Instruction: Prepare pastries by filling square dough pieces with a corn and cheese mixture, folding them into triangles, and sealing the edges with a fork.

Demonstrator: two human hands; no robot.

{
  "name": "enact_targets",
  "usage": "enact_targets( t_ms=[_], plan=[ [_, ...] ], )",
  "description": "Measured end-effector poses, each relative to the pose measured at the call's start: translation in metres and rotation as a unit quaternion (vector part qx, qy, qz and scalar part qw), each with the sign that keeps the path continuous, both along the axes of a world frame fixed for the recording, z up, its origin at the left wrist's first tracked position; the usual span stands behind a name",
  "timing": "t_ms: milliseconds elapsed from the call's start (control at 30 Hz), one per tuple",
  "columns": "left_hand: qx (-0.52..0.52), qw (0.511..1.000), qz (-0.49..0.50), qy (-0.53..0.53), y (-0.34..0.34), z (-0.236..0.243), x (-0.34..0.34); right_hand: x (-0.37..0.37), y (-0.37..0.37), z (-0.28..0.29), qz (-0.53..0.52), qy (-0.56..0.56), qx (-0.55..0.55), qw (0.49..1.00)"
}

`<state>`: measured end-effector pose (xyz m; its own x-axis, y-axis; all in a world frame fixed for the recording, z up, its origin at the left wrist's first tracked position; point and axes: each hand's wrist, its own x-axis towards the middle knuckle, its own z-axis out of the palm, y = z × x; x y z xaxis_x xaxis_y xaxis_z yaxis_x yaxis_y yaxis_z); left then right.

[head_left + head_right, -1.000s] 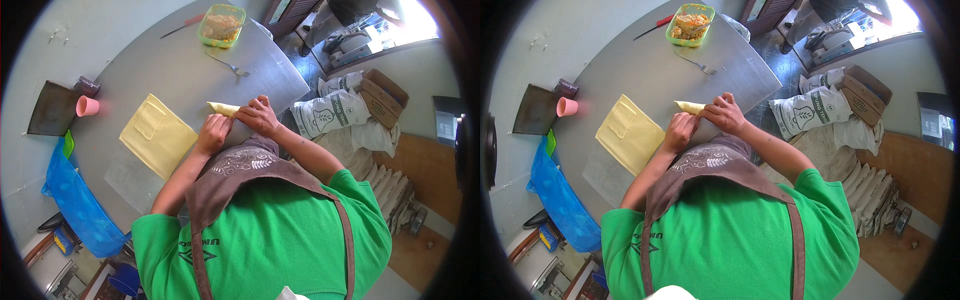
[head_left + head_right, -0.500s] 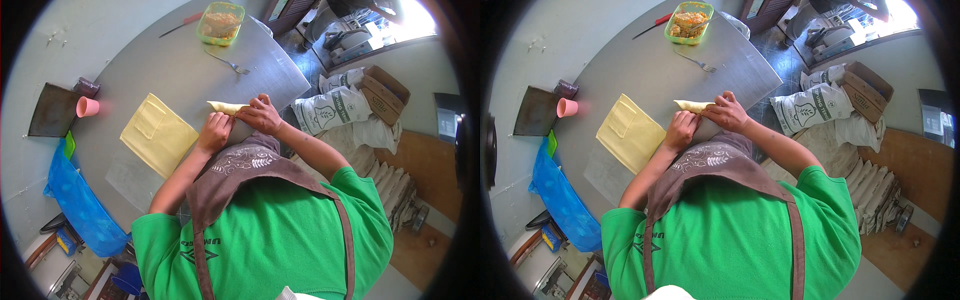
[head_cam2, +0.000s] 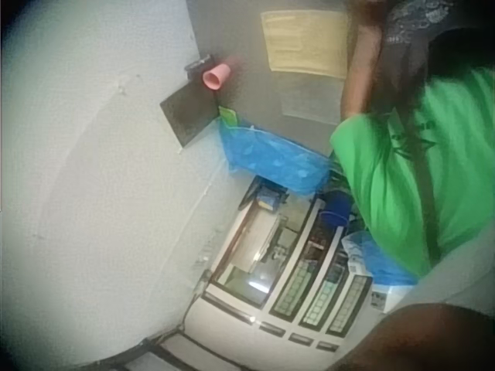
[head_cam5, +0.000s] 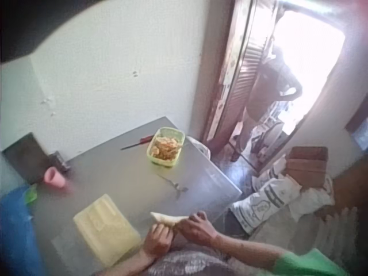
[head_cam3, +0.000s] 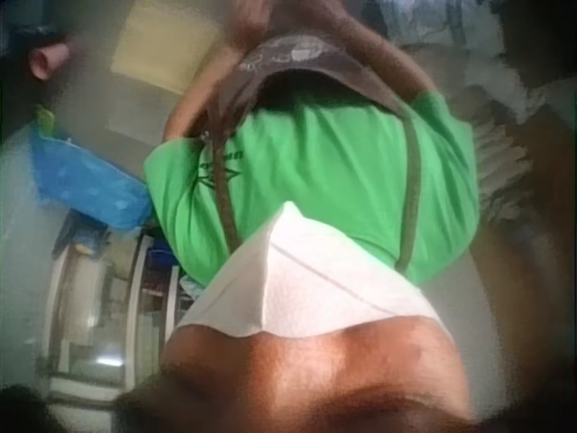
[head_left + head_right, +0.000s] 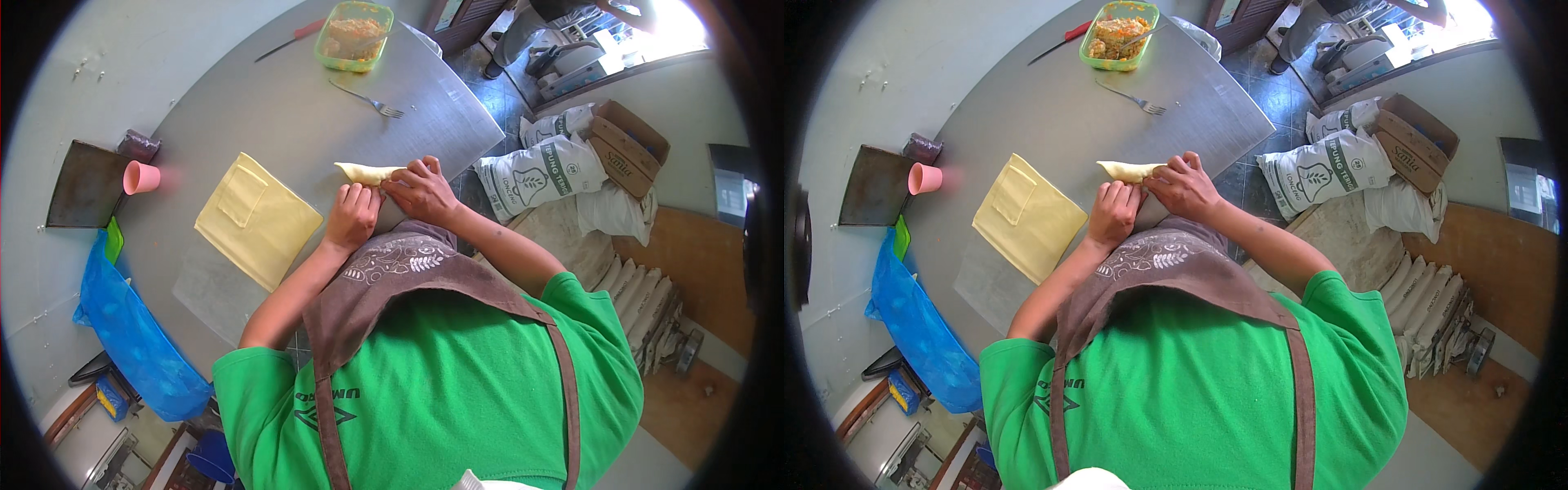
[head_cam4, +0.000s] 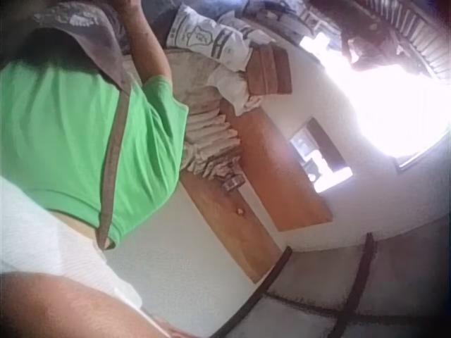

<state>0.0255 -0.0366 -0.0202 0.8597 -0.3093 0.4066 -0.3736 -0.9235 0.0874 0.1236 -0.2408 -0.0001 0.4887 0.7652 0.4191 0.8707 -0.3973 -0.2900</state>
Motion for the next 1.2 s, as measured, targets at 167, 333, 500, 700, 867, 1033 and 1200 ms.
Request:
enact_targets(
  t_ms=[167, 333, 500, 700, 867, 1033, 1200],
  plan=[
    [0.008, 0.999, -0.026, -0.019, 0.003, 0.004, -0.001, 0.013, -0.016, -0.002, -0.014, -0.009, 0.030, 0.999],
    [0.070, 0.997, -0.012, -0.009, -0.001, 0.001, 0.003, 0.026, -0.019, -0.006, 0.004, -0.016, 0.000, 1.000],
    [0.044, 0.999, -0.028, -0.014, 0.004, -0.001, 0.005, 0.030, -0.021, -0.008, 0.026, -0.016, -0.012, 0.999],
    [0.020, 0.998, -0.046, -0.027, 0.009, -0.002, 0.012, 0.035, -0.019, -0.004, 0.078, -0.064, -0.041, 0.994],
    [0.021, 0.998, -0.044, -0.037, 0.009, 0.003, 0.011, 0.039, -0.021, -0.001, 0.104, -0.064, -0.057, 0.991],
    [0.055, 0.998, -0.039, -0.010, 0.004, 0.005, 0.011, 0.039, -0.022, -0.004, 0.107, -0.042, -0.082, 0.990],
    [0.057, 0.998, -0.020, -0.006, -0.001, 0.003, 0.010, 0.033, -0.025, -0.001, 0.064, -0.027, -0.038, 0.997]
  ],
)
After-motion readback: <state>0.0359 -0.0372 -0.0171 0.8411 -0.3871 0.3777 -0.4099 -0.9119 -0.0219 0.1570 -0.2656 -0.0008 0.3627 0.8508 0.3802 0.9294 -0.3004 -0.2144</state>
